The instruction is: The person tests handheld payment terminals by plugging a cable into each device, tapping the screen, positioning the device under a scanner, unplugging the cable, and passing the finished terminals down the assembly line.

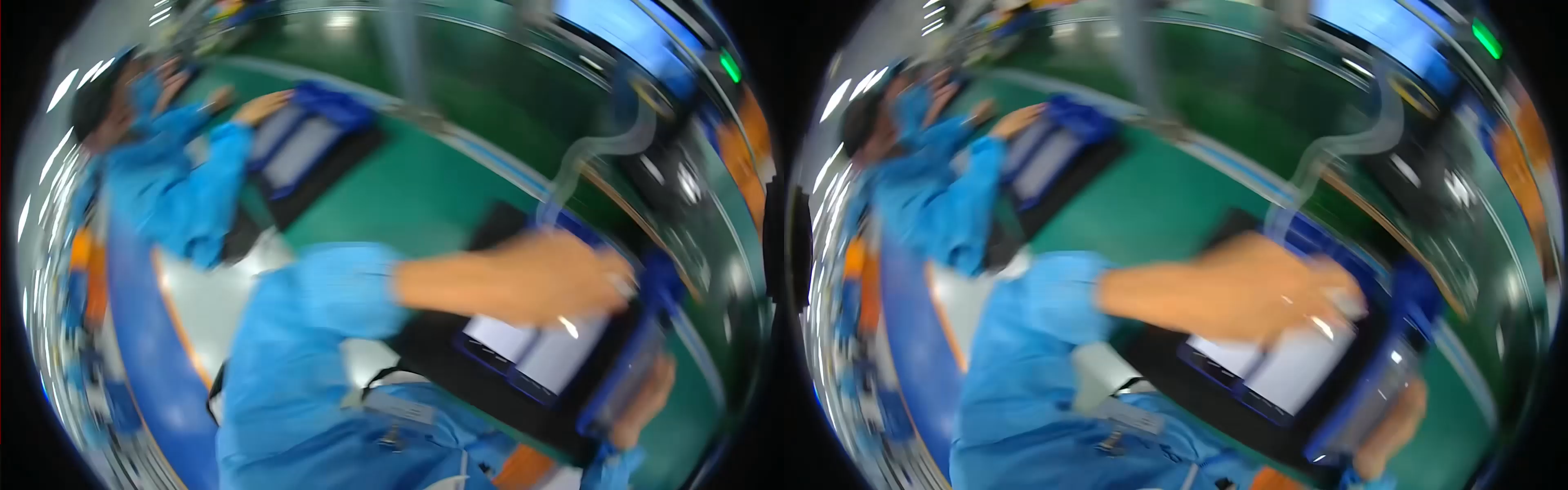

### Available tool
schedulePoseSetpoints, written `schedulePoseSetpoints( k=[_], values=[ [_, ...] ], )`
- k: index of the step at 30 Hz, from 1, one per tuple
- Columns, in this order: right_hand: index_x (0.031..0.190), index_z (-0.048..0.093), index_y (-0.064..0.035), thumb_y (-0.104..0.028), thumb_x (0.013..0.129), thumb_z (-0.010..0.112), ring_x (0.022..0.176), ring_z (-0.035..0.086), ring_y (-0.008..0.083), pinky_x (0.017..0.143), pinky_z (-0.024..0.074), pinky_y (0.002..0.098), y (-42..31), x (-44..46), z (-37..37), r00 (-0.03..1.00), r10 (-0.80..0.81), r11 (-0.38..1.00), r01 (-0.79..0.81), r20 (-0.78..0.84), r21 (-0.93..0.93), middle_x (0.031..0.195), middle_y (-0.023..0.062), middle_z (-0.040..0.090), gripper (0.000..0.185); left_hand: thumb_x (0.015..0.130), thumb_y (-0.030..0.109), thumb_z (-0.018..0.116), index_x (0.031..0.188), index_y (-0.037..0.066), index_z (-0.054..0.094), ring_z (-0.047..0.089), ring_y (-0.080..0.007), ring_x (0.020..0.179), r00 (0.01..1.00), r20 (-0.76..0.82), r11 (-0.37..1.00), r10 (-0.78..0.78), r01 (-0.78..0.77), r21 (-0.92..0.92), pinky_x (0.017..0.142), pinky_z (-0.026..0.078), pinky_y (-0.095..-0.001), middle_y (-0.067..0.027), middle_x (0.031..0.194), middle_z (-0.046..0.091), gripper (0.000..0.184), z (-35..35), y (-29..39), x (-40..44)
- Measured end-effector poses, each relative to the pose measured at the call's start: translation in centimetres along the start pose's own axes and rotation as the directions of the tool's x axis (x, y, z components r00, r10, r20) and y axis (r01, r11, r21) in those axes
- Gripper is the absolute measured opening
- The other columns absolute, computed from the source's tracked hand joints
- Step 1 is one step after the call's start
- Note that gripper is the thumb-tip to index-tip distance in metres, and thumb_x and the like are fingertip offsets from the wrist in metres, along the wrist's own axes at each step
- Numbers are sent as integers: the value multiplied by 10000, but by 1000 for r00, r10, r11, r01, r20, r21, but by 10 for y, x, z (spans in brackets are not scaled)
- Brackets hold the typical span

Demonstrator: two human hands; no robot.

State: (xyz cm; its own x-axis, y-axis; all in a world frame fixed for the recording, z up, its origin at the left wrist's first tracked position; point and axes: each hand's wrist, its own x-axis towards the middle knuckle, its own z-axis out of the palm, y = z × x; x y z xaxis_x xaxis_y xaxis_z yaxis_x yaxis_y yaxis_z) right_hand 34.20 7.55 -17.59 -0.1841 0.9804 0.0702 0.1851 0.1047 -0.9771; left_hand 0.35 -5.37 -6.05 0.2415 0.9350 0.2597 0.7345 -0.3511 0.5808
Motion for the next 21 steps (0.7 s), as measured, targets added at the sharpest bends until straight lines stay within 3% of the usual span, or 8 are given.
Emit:
schedulePoseSetpoints(
  k=[2, 4, 7, 11, 13, 15, 17, 21],
  values=[
    [1308, 465, -15, -183, 956, 421, 1231, 443, 306, 1036, 369, 386, 3, 31, -16, 871, -467, 624, 445, 149, -643, 1341, 199, 441, 392, 876, 253, 519, 811, 17, 592, 592, -410, 662, 982, -189, 979, 13, -51, -198, 578, 473, -493, -203, 722, 614, 255, 29, 20, 16],
    [1311, 467, -21, -166, 893, 500, 1188, 486, 324, 1002, 399, 377, -10, 49, 4, 828, -561, 683, 458, -7, -569, 1311, 205, 456, 443, 869, 233, 501, 744, -3, 609, 583, -414, 649, 967, -254, 945, 35, -114, -307, 613, 468, -468, -207, 648, 597, 288, 38, 31, 22],
    [1192, 491, 53, -226, 830, 677, 1016, 624, 250, 943, 460, 340, -74, 19, 53, 865, -490, 872, 486, -108, -65, 1114, 161, 633, 493, 861, 204, 502, 726, -12, 621, 584, -410, 649, 947, -318, 931, 53, -161, -327, 622, 465, -454, -208, 644, 598, 281, 23, 38, 15],
    [1259, 425, 71, -255, 807, 701, 1006, 631, 261, 948, 457, 354, -96, 8, 70, 825, -562, 819, 546, -52, -178, 1152, 172, 617, 622, 850, 183, 515, 698, -19, 618, 594, -399, 645, 925, -375, 958, 60, -159, -240, 618, 466, -452, -206, 628, 598, 273, 29, 35, 8],
    [1286, 407, 79, -232, 871, 616, 1023, 623, 282, 944, 459, 376, -92, 12, 64, 940, -291, 702, 85, 176, 707, 1186, 180, 601, 559, 854, 184, 512, 694, -18, 614, 597, -395, 648, 950, -311, 955, 38, -126, -267, 618, 468, -454, -206, 628, 600, 277, 26, 34, 4],
    [1287, 398, 96, -208, 948, 473, 1047, 602, 321, 934, 462, 405, -72, 15, 61, 916, -398, 813, 331, 43, 479, 1211, 232, 571, 462, 859, 185, 509, 690, -17, 610, 600, -392, 651, 976, -217, 950, 29, -95, -299, 618, 470, -455, -206, 629, 602, 282, 23, 33, 0],
    [1256, 438, 116, -185, 985, 366, 1079, 583, 340, 920, 467, 416, -76, 8, 61, 814, -579, 703, 528, 49, -476, 1234, 253, 548, 411, 868, 182, 504, 685, -18, 602, 596, -398, 638, 969, -247, 954, 5, -79, -289, 614, 473, -455, -206, 616, 597, 288, 24, 32, 0],
    [1320, 463, -35, -193, 869, 544, 1165, 503, 327, 978, 419, 372, -53, 32, 36, 639, -747, 283, 556, 184, -781, 1303, 192, 471, 485, 891, 176, 491, 700, -13, 606, 586, -400, 600, 968, -246, 960, 50, -115, -256, 588, 462, -461, -202, 599, 585, 292, 21, 35, -2]
  ],
)
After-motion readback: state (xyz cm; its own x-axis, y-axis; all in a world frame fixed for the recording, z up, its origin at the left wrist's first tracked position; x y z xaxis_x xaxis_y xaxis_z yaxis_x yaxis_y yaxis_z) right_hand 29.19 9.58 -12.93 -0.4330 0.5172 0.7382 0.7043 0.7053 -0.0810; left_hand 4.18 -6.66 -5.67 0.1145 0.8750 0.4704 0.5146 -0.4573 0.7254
